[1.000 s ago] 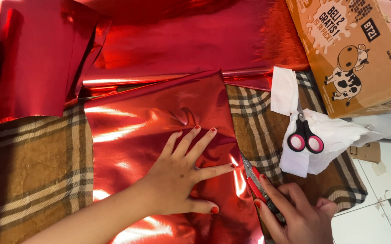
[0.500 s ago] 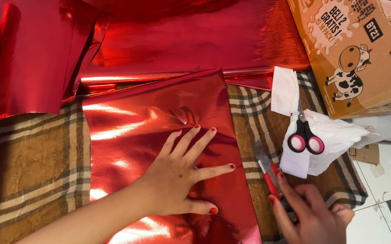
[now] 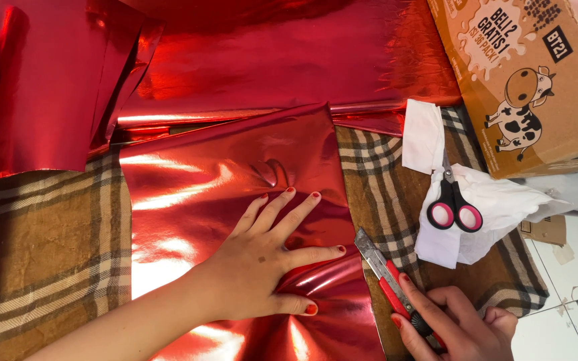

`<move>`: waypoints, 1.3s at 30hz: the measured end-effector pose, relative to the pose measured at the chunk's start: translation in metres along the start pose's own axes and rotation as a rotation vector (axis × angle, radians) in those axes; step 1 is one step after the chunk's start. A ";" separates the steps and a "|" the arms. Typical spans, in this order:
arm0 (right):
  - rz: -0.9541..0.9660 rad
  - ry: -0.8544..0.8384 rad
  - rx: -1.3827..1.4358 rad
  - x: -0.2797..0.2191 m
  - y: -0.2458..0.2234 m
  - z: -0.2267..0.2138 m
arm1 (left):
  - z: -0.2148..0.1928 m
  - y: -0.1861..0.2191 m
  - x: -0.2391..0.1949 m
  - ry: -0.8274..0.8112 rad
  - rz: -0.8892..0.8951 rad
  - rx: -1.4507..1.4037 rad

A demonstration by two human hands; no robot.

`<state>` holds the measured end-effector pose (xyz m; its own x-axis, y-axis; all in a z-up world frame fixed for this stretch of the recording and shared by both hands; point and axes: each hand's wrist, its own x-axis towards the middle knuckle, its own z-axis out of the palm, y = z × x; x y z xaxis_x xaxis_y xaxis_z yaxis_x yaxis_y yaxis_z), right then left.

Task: The person uses a utility knife to cut a sheet of red metallic wrapping paper on a plaid surface. After cutting, the person folds the cut piece of paper.

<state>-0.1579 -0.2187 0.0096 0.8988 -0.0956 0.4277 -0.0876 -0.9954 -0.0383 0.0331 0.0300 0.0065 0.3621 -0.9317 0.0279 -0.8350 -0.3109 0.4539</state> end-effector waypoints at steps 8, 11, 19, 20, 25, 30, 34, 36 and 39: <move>0.005 0.002 0.005 -0.003 0.010 0.002 | -0.022 0.004 0.003 -0.186 -0.086 -0.191; 0.081 -0.038 0.014 -0.007 0.007 -0.001 | -0.023 0.003 0.004 -0.220 -0.105 -0.211; -0.028 -0.023 0.007 -0.004 0.011 -0.001 | -0.016 -0.001 0.003 -0.168 -0.082 -0.197; -0.012 -0.030 0.017 -0.002 0.009 -0.002 | -0.016 -0.001 0.003 -0.171 -0.079 -0.189; -0.074 -0.017 0.017 -0.001 0.015 -0.001 | -0.015 -0.002 0.003 -0.164 -0.078 -0.182; -0.023 -0.025 0.022 -0.006 0.013 0.003 | -0.018 -0.002 0.003 -0.192 -0.090 -0.207; 0.036 -0.002 -0.030 -0.006 0.015 -0.001 | -0.018 -0.004 0.002 -0.190 -0.074 -0.234; 0.043 0.014 -0.061 -0.006 0.016 -0.002 | -0.018 -0.004 0.002 -0.175 -0.058 -0.233; 0.048 -0.031 0.011 -0.006 0.013 -0.003 | -0.020 -0.004 0.002 -0.193 -0.058 -0.247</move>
<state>-0.1655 -0.2312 0.0089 0.9064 -0.1434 0.3972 -0.1266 -0.9896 -0.0685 0.0453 0.0331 0.0228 0.3010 -0.9396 -0.1627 -0.6811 -0.3313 0.6529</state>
